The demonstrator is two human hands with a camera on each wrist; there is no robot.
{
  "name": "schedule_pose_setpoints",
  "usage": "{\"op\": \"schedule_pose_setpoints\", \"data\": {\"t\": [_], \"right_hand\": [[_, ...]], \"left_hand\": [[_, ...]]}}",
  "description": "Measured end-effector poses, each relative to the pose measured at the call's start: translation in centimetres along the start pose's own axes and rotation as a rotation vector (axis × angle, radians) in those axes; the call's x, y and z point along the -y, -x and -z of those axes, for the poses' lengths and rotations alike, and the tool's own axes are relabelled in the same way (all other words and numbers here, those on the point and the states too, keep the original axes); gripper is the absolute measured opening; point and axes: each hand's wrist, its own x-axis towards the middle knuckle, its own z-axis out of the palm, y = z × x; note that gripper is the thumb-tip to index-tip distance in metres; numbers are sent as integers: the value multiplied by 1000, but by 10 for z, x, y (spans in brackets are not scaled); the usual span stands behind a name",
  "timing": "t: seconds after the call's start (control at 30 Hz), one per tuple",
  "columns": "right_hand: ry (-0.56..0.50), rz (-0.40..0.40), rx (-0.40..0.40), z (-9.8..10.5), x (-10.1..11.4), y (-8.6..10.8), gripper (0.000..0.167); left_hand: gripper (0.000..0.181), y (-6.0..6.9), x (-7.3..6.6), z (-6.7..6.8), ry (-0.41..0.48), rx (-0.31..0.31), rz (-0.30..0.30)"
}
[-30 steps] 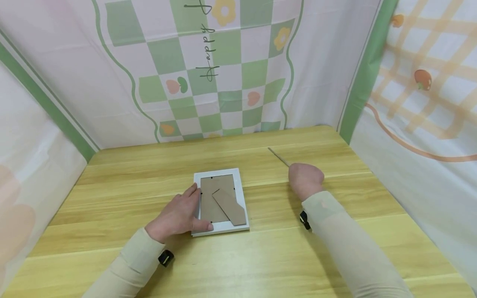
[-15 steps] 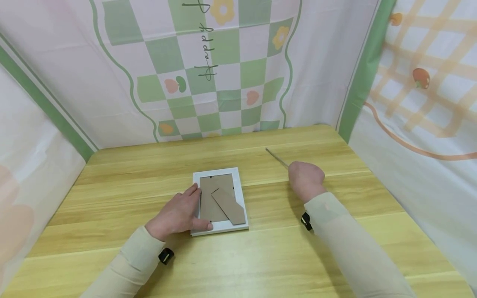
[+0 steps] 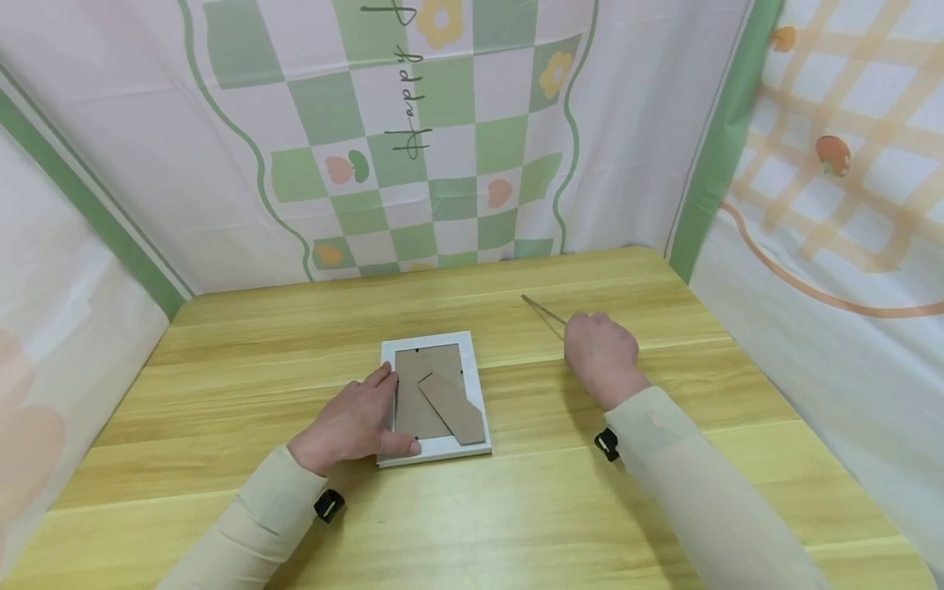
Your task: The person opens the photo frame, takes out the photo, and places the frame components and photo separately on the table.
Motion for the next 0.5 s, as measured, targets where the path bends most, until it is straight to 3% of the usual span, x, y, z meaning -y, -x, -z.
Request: {"op": "schedule_pose_setpoints", "data": {"t": [0.13, 0.37, 0.5], "right_hand": [[-37, 39, -58, 5, 9, 7, 17], [-65, 197, -152, 13, 32, 21, 13], [-55, 292, -260, 12, 44, 29, 24]], "left_hand": [[116, -1, 0, 0, -6, -6, -1], [116, -2, 0, -1, -5, -3, 12], [116, -2, -1, -1, -2, -3, 15]]}}
